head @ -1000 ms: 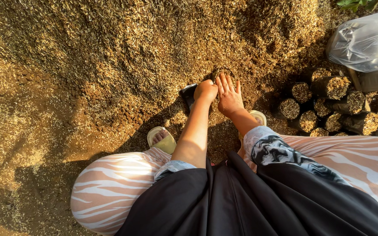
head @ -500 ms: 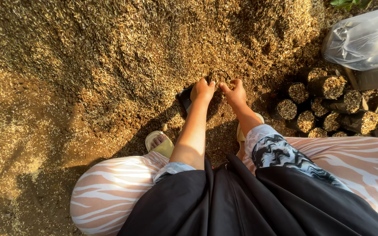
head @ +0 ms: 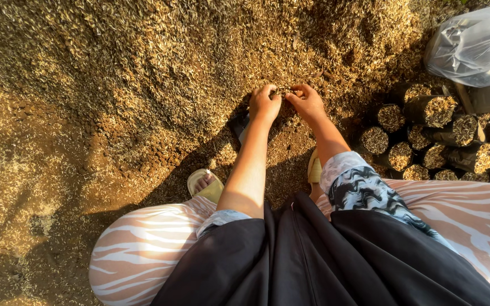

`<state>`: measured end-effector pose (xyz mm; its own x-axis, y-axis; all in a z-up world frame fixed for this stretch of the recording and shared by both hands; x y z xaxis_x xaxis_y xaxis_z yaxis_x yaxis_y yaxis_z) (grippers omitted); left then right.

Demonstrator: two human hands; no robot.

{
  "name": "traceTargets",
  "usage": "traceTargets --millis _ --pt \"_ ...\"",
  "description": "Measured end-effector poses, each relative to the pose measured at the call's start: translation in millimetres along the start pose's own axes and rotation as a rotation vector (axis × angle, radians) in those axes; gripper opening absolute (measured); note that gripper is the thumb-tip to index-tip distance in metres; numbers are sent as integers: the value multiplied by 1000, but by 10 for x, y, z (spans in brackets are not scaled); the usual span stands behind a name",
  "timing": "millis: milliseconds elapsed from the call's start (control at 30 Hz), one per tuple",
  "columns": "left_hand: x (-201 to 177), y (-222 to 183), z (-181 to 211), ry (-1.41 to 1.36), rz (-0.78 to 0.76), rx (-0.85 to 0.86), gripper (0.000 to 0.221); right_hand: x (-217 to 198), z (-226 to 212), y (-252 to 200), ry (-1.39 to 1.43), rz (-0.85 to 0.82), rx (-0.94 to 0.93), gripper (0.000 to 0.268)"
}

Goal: The person scoops loose brown granular material from a large pile into small black plastic bags using their hands. They repeatedly fill, fold, and seal the bags, then place them into a nearby container.

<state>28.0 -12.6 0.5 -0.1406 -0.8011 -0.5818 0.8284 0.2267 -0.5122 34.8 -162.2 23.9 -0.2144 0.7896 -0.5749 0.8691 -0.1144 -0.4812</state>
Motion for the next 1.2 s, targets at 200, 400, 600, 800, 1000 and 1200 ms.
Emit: traceTargets --millis 200,400,600,800,1000,1200 --pt "-112 -122 208 64 128 134 23 189 27 121 -59 112 -27 29" --pt "-64 -98 237 90 116 117 8 86 -81 217 -178 17 -77 27" --pt "-170 -11 13 -99 114 159 18 -129 -557 393 -159 -146 -35 44" --pt "-333 58 -205 -293 259 186 19 218 -954 424 -301 55 -406 75" --pt "-423 -8 -332 -288 215 140 18 599 -766 488 -424 114 -423 44" --pt "-479 -86 -234 -232 110 59 21 366 -614 639 -258 52 -490 24"
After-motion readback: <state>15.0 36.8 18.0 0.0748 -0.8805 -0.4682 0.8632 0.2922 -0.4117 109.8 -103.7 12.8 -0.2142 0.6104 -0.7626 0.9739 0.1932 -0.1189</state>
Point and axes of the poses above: each hand's wrist, its own y-axis towards the middle knuckle, its own x-axis out of the palm, z = x × y, the point moved 1 cm from there along y, towards the middle knuckle, and after that the axes turned 2 degrees about z, right-handed, at the moved point
